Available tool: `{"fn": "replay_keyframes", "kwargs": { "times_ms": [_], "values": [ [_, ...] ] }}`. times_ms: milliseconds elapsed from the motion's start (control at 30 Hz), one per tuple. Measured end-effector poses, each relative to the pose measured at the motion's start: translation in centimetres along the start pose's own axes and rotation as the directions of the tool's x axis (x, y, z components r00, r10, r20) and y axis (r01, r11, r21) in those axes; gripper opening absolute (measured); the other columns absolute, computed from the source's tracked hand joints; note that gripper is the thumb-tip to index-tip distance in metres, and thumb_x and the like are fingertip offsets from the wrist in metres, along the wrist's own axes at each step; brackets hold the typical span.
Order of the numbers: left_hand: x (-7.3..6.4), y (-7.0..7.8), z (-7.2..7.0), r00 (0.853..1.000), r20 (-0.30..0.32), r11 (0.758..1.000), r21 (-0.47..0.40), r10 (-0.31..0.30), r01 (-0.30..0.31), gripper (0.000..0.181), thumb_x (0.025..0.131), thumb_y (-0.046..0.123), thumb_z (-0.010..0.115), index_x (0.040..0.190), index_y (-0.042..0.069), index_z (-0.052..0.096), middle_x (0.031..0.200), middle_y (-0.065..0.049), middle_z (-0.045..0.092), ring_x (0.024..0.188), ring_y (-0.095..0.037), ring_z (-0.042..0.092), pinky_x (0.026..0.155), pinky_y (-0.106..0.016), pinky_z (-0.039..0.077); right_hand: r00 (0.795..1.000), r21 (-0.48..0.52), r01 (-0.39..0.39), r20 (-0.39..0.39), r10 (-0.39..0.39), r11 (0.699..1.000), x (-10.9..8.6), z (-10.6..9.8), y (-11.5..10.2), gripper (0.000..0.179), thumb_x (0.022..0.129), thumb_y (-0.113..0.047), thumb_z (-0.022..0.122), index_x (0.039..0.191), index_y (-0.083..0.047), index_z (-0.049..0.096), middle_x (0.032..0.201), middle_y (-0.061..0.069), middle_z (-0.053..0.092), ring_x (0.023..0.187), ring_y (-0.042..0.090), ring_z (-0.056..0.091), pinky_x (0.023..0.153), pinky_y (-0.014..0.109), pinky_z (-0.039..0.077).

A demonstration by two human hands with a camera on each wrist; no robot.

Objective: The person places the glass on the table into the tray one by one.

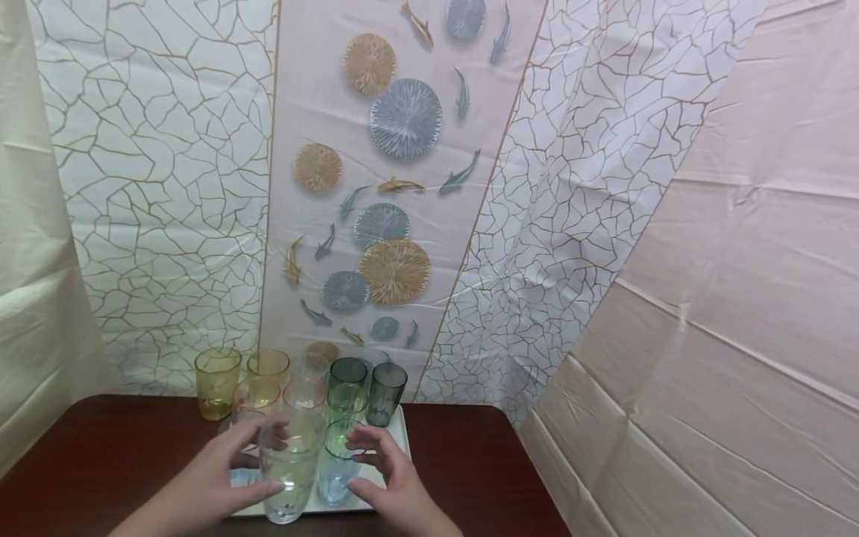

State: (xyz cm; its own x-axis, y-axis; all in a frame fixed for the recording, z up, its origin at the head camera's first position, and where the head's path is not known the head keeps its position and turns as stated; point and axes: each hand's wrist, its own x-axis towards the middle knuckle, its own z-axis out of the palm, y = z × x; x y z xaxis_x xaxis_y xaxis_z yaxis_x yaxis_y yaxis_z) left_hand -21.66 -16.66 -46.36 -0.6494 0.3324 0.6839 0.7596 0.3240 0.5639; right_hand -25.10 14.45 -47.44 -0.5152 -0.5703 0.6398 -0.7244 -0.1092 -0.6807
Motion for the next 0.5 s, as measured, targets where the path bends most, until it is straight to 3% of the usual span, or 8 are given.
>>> {"fn": "replay_keyframes", "kwargs": {
  "times_ms": [100, 200, 500],
  "values": [
    [0.6, 0.5, 1.4, 0.999, 0.034, 0.999, -0.039, 0.037, -0.036, 0.072, 0.084, 0.024, 0.088, 0.146, 0.013, 0.053, 0.126, -0.002, 0.065, 0.107, -0.013, 0.066, 0.076, -0.032, 0.063, 1.0, 0.029, 0.003, 0.027, -0.004, 1.0, 0.7, 0.8, -0.3, 0.07, 0.092, 0.009, 0.068, 0.153, 0.006, 0.035, 0.14, 0.031, 0.052, 0.13, 0.038, 0.053, 0.106, 0.049, 0.05],
    [1.1, 0.9, 2.3, 0.997, 0.064, 0.998, -0.065, 0.032, -0.028, 0.072, 0.086, 0.026, 0.087, 0.147, 0.017, 0.051, 0.125, -0.002, 0.064, 0.107, -0.015, 0.065, 0.076, -0.032, 0.063, 0.999, 0.03, -0.006, 0.04, 0.004, 1.0, 0.9, 1.4, -0.5, 0.075, 0.09, 0.008, 0.071, 0.155, 0.001, 0.034, 0.141, 0.027, 0.054, 0.131, 0.034, 0.054, 0.106, 0.046, 0.051],
    [1.5, 1.1, 3.3, 0.995, 0.101, 0.995, -0.101, 0.006, 0.004, 0.068, 0.088, 0.029, 0.085, 0.146, 0.019, 0.051, 0.13, -0.003, 0.062, 0.112, -0.017, 0.063, 0.077, -0.032, 0.063, 0.998, 0.041, -0.026, 0.053, 0.024, 0.999, 1.0, 2.1, -0.2, 0.077, 0.088, 0.006, 0.075, 0.154, -0.004, 0.037, 0.141, 0.028, 0.055, 0.128, 0.039, 0.056, 0.107, 0.043, 0.051]
  ]
}}
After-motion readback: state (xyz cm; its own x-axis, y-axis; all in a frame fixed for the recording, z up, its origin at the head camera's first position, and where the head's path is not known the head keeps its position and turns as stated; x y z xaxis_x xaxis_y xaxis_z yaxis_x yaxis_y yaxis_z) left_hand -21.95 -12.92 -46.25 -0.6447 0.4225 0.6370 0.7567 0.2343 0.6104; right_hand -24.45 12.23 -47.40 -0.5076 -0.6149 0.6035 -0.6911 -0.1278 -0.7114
